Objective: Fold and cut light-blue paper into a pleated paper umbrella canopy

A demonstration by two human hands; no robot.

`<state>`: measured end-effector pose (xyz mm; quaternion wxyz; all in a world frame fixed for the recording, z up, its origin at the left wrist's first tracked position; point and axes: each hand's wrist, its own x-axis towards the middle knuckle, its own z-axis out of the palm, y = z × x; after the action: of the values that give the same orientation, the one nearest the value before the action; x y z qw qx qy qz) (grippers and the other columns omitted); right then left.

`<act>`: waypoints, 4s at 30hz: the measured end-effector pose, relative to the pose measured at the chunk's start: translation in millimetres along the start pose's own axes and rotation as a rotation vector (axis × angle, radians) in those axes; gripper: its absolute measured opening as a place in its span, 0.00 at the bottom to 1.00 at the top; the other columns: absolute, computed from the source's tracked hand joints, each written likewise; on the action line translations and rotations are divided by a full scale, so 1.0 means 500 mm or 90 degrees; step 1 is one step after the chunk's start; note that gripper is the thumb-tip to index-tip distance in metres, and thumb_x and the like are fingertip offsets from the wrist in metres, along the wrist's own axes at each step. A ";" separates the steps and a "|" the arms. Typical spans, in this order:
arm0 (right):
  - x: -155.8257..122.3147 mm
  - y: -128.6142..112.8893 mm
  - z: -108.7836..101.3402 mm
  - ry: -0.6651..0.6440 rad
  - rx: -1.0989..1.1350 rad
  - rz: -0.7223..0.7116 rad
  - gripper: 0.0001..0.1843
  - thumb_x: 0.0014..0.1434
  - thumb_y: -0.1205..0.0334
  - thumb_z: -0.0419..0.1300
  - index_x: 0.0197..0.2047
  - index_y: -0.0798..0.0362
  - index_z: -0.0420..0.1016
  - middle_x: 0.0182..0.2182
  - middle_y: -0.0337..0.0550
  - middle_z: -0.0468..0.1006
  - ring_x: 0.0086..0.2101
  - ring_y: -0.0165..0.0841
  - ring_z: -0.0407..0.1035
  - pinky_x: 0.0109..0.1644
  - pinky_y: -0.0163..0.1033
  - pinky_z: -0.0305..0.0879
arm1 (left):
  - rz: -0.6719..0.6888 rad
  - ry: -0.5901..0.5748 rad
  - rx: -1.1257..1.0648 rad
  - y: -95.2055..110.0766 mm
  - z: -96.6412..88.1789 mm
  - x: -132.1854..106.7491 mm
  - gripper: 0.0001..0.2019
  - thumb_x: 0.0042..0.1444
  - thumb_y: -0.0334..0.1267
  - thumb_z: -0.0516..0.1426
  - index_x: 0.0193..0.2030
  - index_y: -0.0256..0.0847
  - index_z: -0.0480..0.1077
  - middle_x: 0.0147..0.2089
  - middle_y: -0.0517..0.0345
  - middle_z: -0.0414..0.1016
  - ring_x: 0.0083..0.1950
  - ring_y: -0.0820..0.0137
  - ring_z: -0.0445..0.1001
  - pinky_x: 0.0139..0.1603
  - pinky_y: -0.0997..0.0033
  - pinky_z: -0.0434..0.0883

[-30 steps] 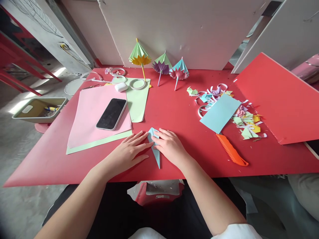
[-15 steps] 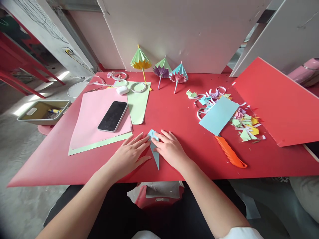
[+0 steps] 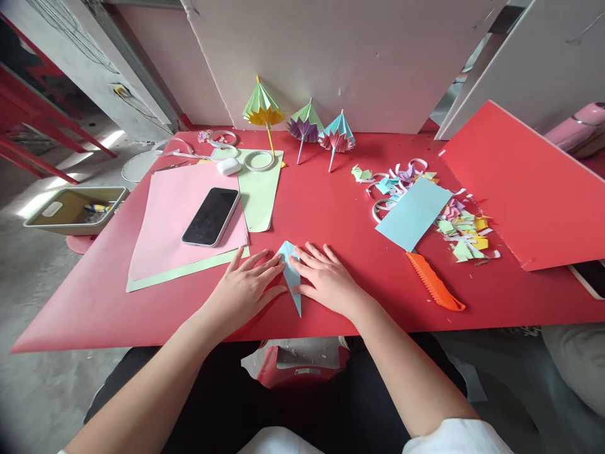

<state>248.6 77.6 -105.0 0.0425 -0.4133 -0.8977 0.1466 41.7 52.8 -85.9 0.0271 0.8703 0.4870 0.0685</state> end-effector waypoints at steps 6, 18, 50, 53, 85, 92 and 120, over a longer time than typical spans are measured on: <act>-0.005 0.004 -0.004 -0.080 0.006 -0.001 0.41 0.57 0.38 0.47 0.67 0.47 0.37 0.66 0.38 0.37 0.65 0.42 0.29 0.65 0.60 0.33 | -0.035 0.059 -0.002 0.018 0.010 0.009 0.14 0.62 0.40 0.48 0.46 0.40 0.71 0.54 0.57 0.72 0.61 0.56 0.61 0.64 0.41 0.47; -0.005 -0.005 -0.010 -0.100 0.005 0.043 0.44 0.57 0.38 0.46 0.68 0.50 0.33 0.66 0.39 0.33 0.65 0.41 0.26 0.65 0.60 0.28 | -0.081 0.085 0.077 0.059 0.038 0.004 0.23 0.63 0.43 0.43 0.57 0.31 0.64 0.59 0.44 0.65 0.64 0.50 0.55 0.63 0.40 0.46; -0.086 -0.044 0.017 0.090 -0.081 0.041 0.30 0.59 0.45 0.50 0.61 0.49 0.60 0.64 0.48 0.51 0.64 0.47 0.40 0.61 0.66 0.38 | -0.055 0.053 -0.029 0.099 0.052 -0.021 0.21 0.65 0.39 0.39 0.61 0.36 0.58 0.63 0.50 0.60 0.64 0.67 0.59 0.61 0.61 0.60; -0.111 -0.070 0.015 0.151 -0.111 -0.001 0.21 0.59 0.52 0.54 0.53 0.49 0.70 0.61 0.49 0.59 0.62 0.46 0.47 0.61 0.66 0.39 | -0.056 0.062 -0.026 0.094 0.057 -0.017 0.20 0.64 0.34 0.40 0.60 0.37 0.60 0.62 0.51 0.61 0.63 0.67 0.60 0.59 0.62 0.61; -0.147 -0.123 0.086 0.270 -0.075 -0.088 0.19 0.61 0.68 0.48 0.54 0.60 0.70 0.52 0.52 0.71 0.54 0.39 0.63 0.61 0.48 0.57 | -0.121 0.013 -0.002 0.050 0.061 0.021 0.24 0.64 0.41 0.38 0.66 0.42 0.50 0.66 0.49 0.53 0.68 0.56 0.47 0.62 0.40 0.44; -0.149 -0.124 0.085 0.266 -0.075 -0.075 0.19 0.63 0.66 0.47 0.54 0.59 0.69 0.53 0.49 0.70 0.55 0.38 0.63 0.61 0.48 0.57 | -0.105 0.040 0.005 0.003 0.058 0.053 0.22 0.64 0.40 0.39 0.64 0.41 0.53 0.66 0.49 0.54 0.68 0.55 0.47 0.63 0.44 0.46; -0.144 -0.121 0.103 0.347 -0.032 -0.084 0.19 0.59 0.70 0.49 0.53 0.59 0.70 0.51 0.50 0.72 0.53 0.38 0.64 0.60 0.48 0.60 | 0.067 -0.005 0.011 0.048 0.081 0.100 0.28 0.62 0.52 0.43 0.66 0.42 0.50 0.68 0.47 0.46 0.69 0.55 0.41 0.65 0.51 0.45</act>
<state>241.4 -25.5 -132.7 0.2814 -0.3789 -0.8816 0.0046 93.6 83.5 -118.7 0.0178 0.8951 0.4411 0.0623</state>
